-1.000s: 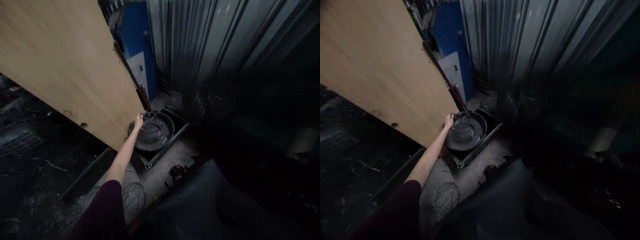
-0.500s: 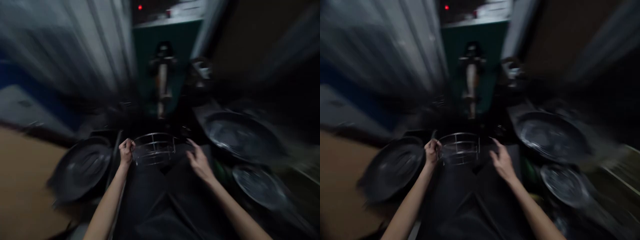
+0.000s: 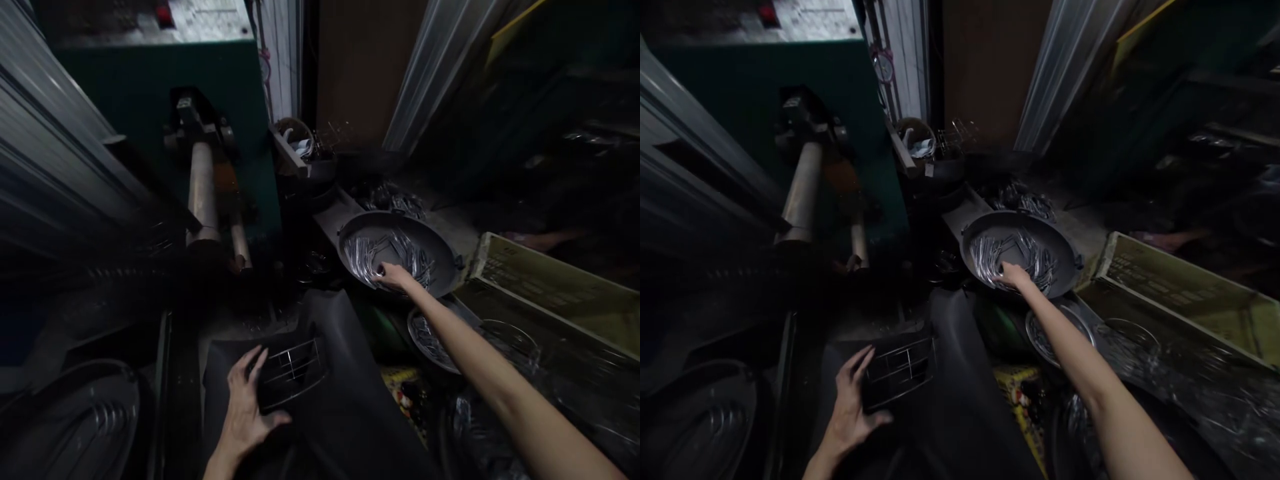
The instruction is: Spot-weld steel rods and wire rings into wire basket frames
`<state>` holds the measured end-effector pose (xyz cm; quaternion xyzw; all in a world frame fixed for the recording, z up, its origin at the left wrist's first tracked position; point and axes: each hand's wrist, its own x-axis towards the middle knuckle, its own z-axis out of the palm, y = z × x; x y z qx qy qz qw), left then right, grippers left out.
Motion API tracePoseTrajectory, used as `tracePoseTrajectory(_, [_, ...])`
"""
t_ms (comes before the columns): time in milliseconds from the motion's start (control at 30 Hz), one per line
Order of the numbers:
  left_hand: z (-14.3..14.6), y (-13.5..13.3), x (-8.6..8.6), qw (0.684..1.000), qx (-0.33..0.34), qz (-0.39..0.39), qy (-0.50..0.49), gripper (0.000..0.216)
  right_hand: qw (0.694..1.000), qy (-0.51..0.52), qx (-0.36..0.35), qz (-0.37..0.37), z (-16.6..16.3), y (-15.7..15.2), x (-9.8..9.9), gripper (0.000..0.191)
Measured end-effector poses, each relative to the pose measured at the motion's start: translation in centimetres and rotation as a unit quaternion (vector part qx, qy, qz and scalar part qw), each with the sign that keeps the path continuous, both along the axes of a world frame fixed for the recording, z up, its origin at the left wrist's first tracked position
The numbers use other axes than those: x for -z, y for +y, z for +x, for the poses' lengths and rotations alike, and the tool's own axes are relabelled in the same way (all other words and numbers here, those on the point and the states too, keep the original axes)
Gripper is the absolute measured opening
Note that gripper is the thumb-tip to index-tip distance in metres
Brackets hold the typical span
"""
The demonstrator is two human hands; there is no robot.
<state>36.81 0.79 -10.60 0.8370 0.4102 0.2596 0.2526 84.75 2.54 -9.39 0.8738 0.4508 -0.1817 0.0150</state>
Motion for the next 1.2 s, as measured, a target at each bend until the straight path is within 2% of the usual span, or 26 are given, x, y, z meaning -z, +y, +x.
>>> tracePoseTrajectory(100, [0.8,0.5,-0.9,0.998,-0.007,-0.005,0.062,0.066,0.998,0.027,-0.016,-0.047,2.1,0.8,2.3,0.031])
tracePoseTrajectory(233, [0.9,2.0,-1.8,0.998,-0.019,-0.041,0.048,0.058,0.999,0.039,-0.018,-0.021,2.5,-0.1,3.2,0.027])
tracePoseTrajectory(333, [0.3,1.9,-1.8,0.999,-0.009,-0.029,0.040,0.058,0.998,0.033,0.018,0.043,2.5,-1.0,2.2,0.030])
tracePoseTrajectory(400, [-0.3,1.5,-1.9,0.999,0.007,-0.026,0.047,0.062,0.995,0.013,0.053,0.090,2.3,-1.1,0.7,0.031])
tracePoseTrajectory(467, [-0.8,1.4,-2.9,0.997,0.033,-0.048,0.046,0.075,0.974,0.029,0.113,0.195,1.9,-0.9,-1.7,0.027])
tracePoseTrajectory(533, [-0.5,1.5,-4.9,0.996,0.049,-0.079,0.016,0.086,0.924,0.092,0.169,0.330,1.0,-0.2,-4.9,0.022])
tracePoseTrajectory(567, [0.1,1.6,-6.3,0.994,0.049,-0.093,-0.008,0.084,0.892,0.143,0.180,0.389,0.2,0.1,-6.7,0.020])
tracePoseTrajectory(633, [2.3,1.5,-9.4,0.991,0.046,-0.113,-0.059,0.064,0.815,0.306,0.165,0.463,-2.5,0.7,-10.4,0.021])
tracePoseTrajectory(667, [3.9,1.2,-11.0,0.988,0.056,-0.126,-0.074,0.053,0.775,0.399,0.142,0.470,-4.3,0.9,-12.3,0.023])
tracePoseTrajectory(733, [7.2,0.7,-13.4,0.982,0.086,-0.129,-0.106,0.044,0.657,0.589,0.105,0.459,-8.5,1.1,-15.7,0.028])
tracePoseTrajectory(767, [8.8,0.4,-14.1,0.980,0.099,-0.124,-0.123,0.043,0.611,0.652,0.091,0.439,-10.6,1.2,-17.1,0.029])
tracePoseTrajectory(800, [10.0,0.2,-14.3,0.975,0.120,-0.131,-0.132,0.043,0.586,0.690,0.079,0.417,-12.5,1.3,-18.3,0.030])
tracePoseTrajectory(867, [11.3,-0.1,-13.9,0.960,0.145,-0.188,-0.148,0.040,0.564,0.726,0.065,0.387,-15.6,1.7,-19.8,0.030])
tracePoseTrajectory(933, [11.2,-0.4,-12.7,0.941,0.130,-0.261,-0.171,0.039,0.564,0.731,0.065,0.379,-17.9,2.4,-19.9,0.027])
tracePoseTrajectory(1000, [10.5,-0.5,-11.5,0.925,0.075,-0.307,-0.214,0.040,0.590,0.707,0.072,0.383,-20.0,2.7,-18.5,0.019])
tracePoseTrajectory(1067, [9.8,-0.4,-10.9,0.910,0.023,-0.326,-0.255,0.040,0.661,0.649,0.038,0.375,-22.2,2.1,-16.1,0.015])
tracePoseTrajectory(1133, [9.1,0.1,-10.8,0.901,0.009,-0.348,-0.259,0.042,0.748,0.558,-0.025,0.360,-24.2,0.7,-13.3,0.025])
tracePoseTrajectory(1167, [8.5,0.4,-10.9,0.904,0.011,-0.349,-0.247,0.042,0.780,0.516,-0.053,0.350,-25.0,0.0,-12.1,0.029])
tracePoseTrajectory(1200, [7.8,0.6,-10.9,0.913,0.009,-0.335,-0.232,0.041,0.799,0.492,-0.068,0.339,-25.6,-0.6,-11.1,0.033])
